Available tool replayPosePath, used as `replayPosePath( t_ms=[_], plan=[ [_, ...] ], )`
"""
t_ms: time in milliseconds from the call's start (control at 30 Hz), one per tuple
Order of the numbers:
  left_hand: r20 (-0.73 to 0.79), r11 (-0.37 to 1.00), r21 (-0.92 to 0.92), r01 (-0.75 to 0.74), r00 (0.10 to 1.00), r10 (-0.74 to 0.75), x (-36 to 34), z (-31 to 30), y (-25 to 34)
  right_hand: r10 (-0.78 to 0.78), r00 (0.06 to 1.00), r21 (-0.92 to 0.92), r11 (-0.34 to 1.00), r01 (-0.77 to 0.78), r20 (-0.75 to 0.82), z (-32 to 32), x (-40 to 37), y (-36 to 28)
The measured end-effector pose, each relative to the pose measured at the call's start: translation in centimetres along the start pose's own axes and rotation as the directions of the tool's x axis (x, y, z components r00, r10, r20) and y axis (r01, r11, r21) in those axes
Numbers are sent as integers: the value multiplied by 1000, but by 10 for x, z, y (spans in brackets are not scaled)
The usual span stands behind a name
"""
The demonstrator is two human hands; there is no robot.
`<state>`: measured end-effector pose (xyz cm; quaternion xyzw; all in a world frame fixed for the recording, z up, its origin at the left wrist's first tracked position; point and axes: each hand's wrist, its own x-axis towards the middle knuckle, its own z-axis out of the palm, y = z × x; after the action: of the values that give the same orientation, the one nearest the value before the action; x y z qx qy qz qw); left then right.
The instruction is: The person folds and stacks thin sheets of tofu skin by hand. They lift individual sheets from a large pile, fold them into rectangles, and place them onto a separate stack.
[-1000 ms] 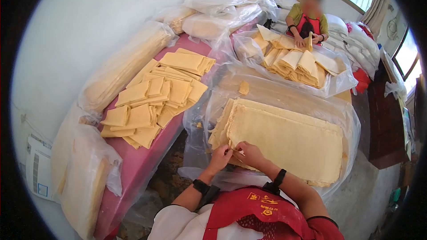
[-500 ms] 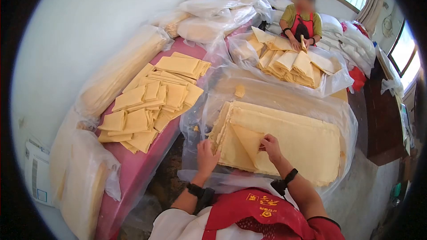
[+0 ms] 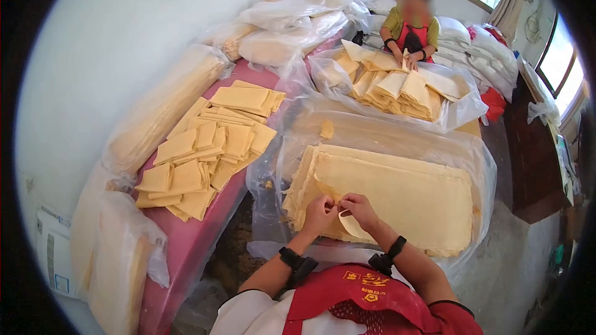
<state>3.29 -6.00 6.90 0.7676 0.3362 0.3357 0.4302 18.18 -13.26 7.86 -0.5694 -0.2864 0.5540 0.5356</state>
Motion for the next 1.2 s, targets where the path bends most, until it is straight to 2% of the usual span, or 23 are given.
replayPosePath(
  t_ms=[133,200,233,267,300,367,400,467,500,533,567,633,667,733,767,833,933,1000,1067,1100,1133,1167,1200],
  plan=[
    [-21,1000,-7,17,1000,-17,-5,-9,-3,-120,993,-190,975,115,-16,5,4,4],
    [-26,999,13,32,999,-32,-9,-17,-7,-241,969,-438,878,194,-55,-4,9,7],
    [-29,986,101,129,992,-127,-14,-20,-18,-247,968,-438,876,200,-52,-16,13,8],
    [-41,957,186,225,974,-221,-21,-23,-30,-195,963,-296,946,134,-187,-33,17,8],
    [-47,958,185,221,975,-216,-31,-26,-42,-120,944,-138,987,81,-308,-47,20,9],
    [101,856,-178,486,874,-475,-41,-31,-62,-63,954,-164,986,15,-292,-57,17,12],
    [105,857,-179,483,875,-472,-38,-31,-69,10,960,-190,980,-65,-278,-61,15,16],
    [-64,928,-157,337,934,-350,-37,-32,-58,5,962,-207,976,-64,-274,-43,8,15],
    [-63,926,-158,343,932,-356,-36,-31,-54,-3,967,-207,977,-52,-256,-37,9,19],
    [-181,970,240,32,983,12,-19,-40,-13,-19,972,-207,978,-31,-233,-33,13,21],
    [-138,746,625,-230,908,396,-7,-46,10,-22,975,-228,973,-30,-222,-33,21,32],
    [154,738,586,-335,940,304,2,-23,-53,-30,977,-207,978,-15,-213,-24,19,25],
    [141,711,622,-327,940,310,4,-25,-59,-22,972,-196,980,-25,-234,-12,23,24],
    [463,775,530,-344,883,75,13,-5,-59,-113,976,-118,989,92,-188,-2,29,31],
    [483,784,491,-380,868,118,16,2,-55,-184,961,-52,983,178,-204,-12,17,19],
    [216,802,551,-231,968,130,12,1,-59,-225,922,45,967,251,-317,-54,10,6],
    [309,795,517,-318,935,172,13,-8,-48,-364,801,135,869,475,-476,-149,-16,-1],
    [340,792,532,-300,932,124,14,-9,-46,-324,751,314,761,568,-575,-184,-53,-21],
    [374,785,543,-297,923,91,20,-13,-41,-282,741,380,716,586,-610,-220,-84,-3],
    [431,767,587,-258,902,-26,26,-8,-34,-286,727,368,713,597,-624,-219,-95,10],
    [476,741,633,-225,867,-144,30,-2,-27,-194,730,412,718,561,-655,-215,-101,28],
    [502,752,609,-252,856,-119,29,4,-20,-100,716,447,719,533,-691,-212,-109,42],
    [473,752,570,-330,881,29,26,9,-16,-82,718,410,774,483,-692,-199,-110,51]
  ],
)
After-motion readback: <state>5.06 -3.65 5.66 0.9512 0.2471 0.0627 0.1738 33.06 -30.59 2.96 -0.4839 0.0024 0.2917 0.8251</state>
